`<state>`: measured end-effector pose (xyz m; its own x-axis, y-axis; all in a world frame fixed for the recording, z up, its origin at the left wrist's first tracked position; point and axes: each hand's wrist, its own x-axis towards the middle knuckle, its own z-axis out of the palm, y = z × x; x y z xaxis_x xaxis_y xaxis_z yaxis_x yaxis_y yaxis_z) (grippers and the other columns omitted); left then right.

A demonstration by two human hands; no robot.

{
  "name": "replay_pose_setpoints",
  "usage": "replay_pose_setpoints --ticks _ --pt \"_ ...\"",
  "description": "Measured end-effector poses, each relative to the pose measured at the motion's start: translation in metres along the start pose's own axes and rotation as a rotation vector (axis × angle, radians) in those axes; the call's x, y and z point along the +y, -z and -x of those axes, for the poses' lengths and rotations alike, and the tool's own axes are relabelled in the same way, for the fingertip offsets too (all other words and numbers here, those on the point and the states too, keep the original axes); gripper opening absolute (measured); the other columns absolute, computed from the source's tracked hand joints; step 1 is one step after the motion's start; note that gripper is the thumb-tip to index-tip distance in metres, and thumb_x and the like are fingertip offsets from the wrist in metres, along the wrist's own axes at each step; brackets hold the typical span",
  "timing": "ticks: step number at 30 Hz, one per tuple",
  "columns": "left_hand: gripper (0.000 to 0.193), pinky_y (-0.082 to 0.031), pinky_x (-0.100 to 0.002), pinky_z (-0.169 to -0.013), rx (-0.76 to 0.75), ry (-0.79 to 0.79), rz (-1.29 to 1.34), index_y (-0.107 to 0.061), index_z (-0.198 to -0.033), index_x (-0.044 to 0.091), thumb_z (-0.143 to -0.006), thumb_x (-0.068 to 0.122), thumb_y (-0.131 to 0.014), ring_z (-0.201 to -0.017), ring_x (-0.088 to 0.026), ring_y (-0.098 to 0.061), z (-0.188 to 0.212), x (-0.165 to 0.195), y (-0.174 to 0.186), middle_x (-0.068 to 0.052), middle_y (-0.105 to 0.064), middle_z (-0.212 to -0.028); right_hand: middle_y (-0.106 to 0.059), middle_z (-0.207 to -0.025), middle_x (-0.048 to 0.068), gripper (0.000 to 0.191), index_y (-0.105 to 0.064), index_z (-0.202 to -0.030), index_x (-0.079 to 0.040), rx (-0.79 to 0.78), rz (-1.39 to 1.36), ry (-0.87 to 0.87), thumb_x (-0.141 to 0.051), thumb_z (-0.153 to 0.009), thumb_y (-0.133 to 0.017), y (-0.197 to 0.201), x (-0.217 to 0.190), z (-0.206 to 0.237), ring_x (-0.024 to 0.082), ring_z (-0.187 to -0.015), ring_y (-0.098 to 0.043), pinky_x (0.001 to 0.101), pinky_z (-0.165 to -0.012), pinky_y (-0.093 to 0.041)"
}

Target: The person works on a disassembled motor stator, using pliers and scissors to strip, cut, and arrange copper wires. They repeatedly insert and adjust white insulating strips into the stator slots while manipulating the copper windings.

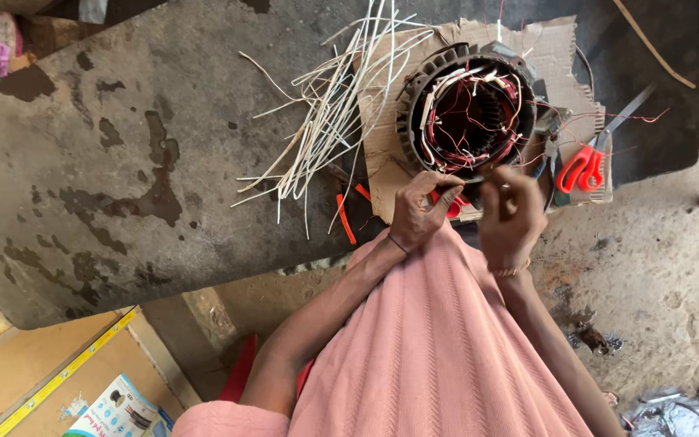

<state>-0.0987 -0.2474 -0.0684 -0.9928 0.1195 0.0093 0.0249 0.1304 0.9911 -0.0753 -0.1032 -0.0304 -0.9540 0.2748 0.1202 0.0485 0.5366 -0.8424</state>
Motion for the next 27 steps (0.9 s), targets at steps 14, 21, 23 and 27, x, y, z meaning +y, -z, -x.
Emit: replay_pose_setpoints --ticks 14,21,23,27 --pt "0.011 -0.055 -0.033 -0.077 0.014 -0.026 -0.097 -0.073 -0.105 0.008 -0.095 0.011 -0.074 -0.089 -0.022 -0.071 0.002 -0.009 -0.003 -0.007 -0.073 -0.097 -0.071 -0.117 0.011 0.022 -0.066 -0.122 -0.003 -0.050 0.066 0.021 0.004 -0.102 -0.069 0.004 -0.009 0.000 0.016 -0.095 -0.069 0.0291 -0.075 -0.056" --pt "0.011 -0.058 -0.033 -0.085 0.004 -0.082 -0.017 -0.073 -0.110 0.010 -0.100 0.015 -0.072 -0.095 -0.019 -0.072 0.003 -0.015 -0.001 -0.005 -0.075 -0.103 -0.071 -0.122 0.009 0.024 -0.055 -0.128 -0.003 -0.062 -0.167 -0.219 0.001 -0.106 -0.063 0.008 0.009 -0.008 0.011 -0.092 -0.068 0.0236 -0.074 -0.058" --pt "0.013 -0.059 -0.032 -0.084 -0.034 -0.051 0.032 -0.072 -0.112 0.009 -0.100 0.013 -0.071 -0.096 -0.017 -0.073 0.005 -0.017 0.001 -0.005 -0.075 -0.106 -0.070 -0.122 0.009 0.027 -0.051 -0.131 -0.002 -0.129 -0.323 -0.311 -0.002 -0.106 -0.062 0.009 0.012 -0.004 0.010 -0.093 -0.067 0.0226 -0.074 -0.058" --pt "0.014 -0.062 -0.029 -0.081 -0.073 0.115 0.177 -0.072 -0.114 0.006 -0.100 0.008 -0.070 -0.095 -0.014 -0.075 0.009 -0.020 -0.001 -0.006 -0.075 -0.107 -0.068 -0.117 0.010 0.036 -0.053 -0.131 -0.001 -0.200 -0.341 -0.270 -0.007 -0.102 -0.073 0.001 0.016 0.000 0.011 -0.095 -0.066 0.0234 -0.079 -0.058"
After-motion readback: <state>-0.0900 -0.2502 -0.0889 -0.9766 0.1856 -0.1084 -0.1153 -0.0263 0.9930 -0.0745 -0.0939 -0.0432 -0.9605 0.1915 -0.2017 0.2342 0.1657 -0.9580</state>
